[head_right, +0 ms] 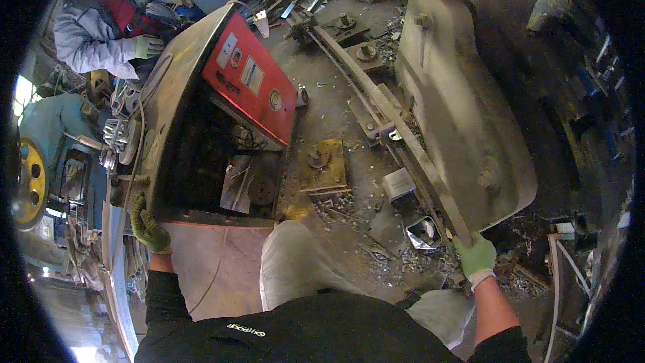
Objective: The person moves a large flat metal sheet across a cluttered workshop floor, then picks up and repositions a metal frame structure. The person also handles a long metal bar and places it on a workbench. The person wears gloves and moves among scattered metal pieces and equipment.
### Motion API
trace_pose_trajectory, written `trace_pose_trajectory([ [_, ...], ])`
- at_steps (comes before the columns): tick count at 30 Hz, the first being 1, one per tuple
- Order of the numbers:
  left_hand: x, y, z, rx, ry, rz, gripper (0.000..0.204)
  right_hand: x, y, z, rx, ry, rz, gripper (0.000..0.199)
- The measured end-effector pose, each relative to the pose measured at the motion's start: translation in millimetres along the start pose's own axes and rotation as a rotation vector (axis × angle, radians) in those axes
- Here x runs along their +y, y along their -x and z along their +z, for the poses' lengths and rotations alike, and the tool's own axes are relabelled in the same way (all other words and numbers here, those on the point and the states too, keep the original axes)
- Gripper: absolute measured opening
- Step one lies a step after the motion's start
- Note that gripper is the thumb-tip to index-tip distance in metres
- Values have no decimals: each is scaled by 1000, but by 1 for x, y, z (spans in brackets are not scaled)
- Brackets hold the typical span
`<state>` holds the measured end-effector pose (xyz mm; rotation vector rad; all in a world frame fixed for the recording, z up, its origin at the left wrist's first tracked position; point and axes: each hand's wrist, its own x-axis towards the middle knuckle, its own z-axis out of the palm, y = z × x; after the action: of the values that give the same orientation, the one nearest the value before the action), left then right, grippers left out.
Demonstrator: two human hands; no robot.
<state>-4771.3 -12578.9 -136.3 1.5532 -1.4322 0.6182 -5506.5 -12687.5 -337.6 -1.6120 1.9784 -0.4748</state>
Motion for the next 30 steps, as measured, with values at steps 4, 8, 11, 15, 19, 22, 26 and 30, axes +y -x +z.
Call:
trace_pose_trajectory([
  [4,-2,1,1,16,3,5,32,-9,2,-6,-19,-19,-20,48],
  [8,-4,2,0,10,12,-18,32,-10,2,-7,-36,-3,19,53],
  [11,-4,2,-2,1,-20,-23,33,-8,2,-5,-25,-40,31,53],
  [15,-5,3,-1,10,-10,-17,32,-6,1,-5,-19,64,19,51],
  [19,-7,3,-1,9,31,-30,32,0,-1,-2,-52,88,61,60],
  [22,-8,3,-2,-13,17,22,32,4,-1,0,-15,84,17,60],
  [26,-8,3,-2,-6,14,8,31,-1,1,-2,-25,87,24,56],
  [30,-8,2,0,17,51,10,31,-11,3,-9,-33,87,47,52],
])
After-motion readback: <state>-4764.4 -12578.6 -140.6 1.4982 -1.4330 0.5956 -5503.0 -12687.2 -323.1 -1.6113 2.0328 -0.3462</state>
